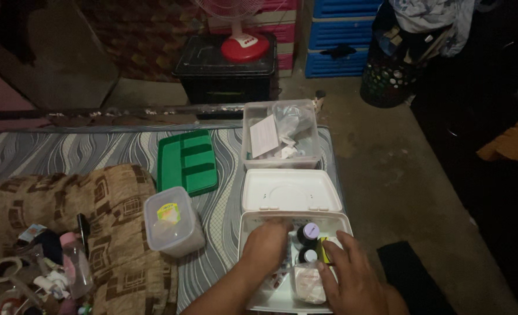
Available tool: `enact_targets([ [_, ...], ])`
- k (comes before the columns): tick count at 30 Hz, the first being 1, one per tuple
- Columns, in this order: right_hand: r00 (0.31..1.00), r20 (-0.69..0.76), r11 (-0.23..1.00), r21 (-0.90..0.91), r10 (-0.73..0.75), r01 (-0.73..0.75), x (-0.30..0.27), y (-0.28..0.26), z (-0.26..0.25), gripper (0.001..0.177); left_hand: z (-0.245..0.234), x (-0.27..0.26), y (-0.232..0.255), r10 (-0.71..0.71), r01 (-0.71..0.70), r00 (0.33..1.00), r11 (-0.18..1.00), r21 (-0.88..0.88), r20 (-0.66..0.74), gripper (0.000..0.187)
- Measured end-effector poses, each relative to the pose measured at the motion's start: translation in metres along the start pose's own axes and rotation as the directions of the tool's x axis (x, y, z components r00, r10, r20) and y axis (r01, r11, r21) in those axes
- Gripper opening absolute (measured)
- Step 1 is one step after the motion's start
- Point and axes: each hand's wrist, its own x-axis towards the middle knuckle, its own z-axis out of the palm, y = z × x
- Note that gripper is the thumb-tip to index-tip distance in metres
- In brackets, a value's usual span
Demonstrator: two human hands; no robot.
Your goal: The person organizes various medicines and medical supplies into a white plastic first-aid box. They place small bottles, blister packs, and packets into the box, then add a plastic bag containing additional items. The person also opens a small container and transfers its contents into the first-aid box.
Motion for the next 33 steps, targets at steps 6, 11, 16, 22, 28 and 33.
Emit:
enact_targets([
  [6, 0.996, -0.041, 0.995, -0.063, -0.08, 0.077, 0.002, 0.004, 0.0, 0.052, -0.002, 0.007, 0.007, -0.267, 0.155, 0.917, 0.924, 0.35, 0.297, 0.026],
  [11, 0.998, 0.048, 0.999, -0.04, 0.029, -0.028, 0.002, -0.001, -0.002, 0.05, -0.031, 0.006, 0.032, -0.178, 0.105, 0.952, 0.954, 0.281, 0.248, 0.023],
  [16, 0.993, -0.054, 0.994, -0.025, -0.106, 0.104, 0.001, 0.013, 0.005, 0.048, -0.068, 0.026, 0.056, -0.159, 0.156, 0.985, 0.987, 0.049, 0.063, 0.019],
  [22, 0.917, -0.247, 0.948, -0.021, -0.313, 0.317, 0.006, 0.053, 0.041, 0.046, -0.082, 0.089, 0.027, -0.221, 0.173, 0.951, 0.959, -0.223, -0.216, 0.023],
  [28, 0.905, -0.234, 0.933, -0.023, -0.354, 0.359, 0.012, 0.076, 0.06, 0.048, -0.03, 0.176, -0.051, -0.212, 0.212, 0.971, 0.977, -0.007, -0.108, 0.027],
  [33, 0.93, -0.161, 0.944, -0.039, -0.33, 0.328, 0.01, 0.077, 0.058, 0.045, -0.009, 0.194, -0.073, -0.321, 0.314, 0.946, 0.939, 0.141, 0.034, 0.03],
])
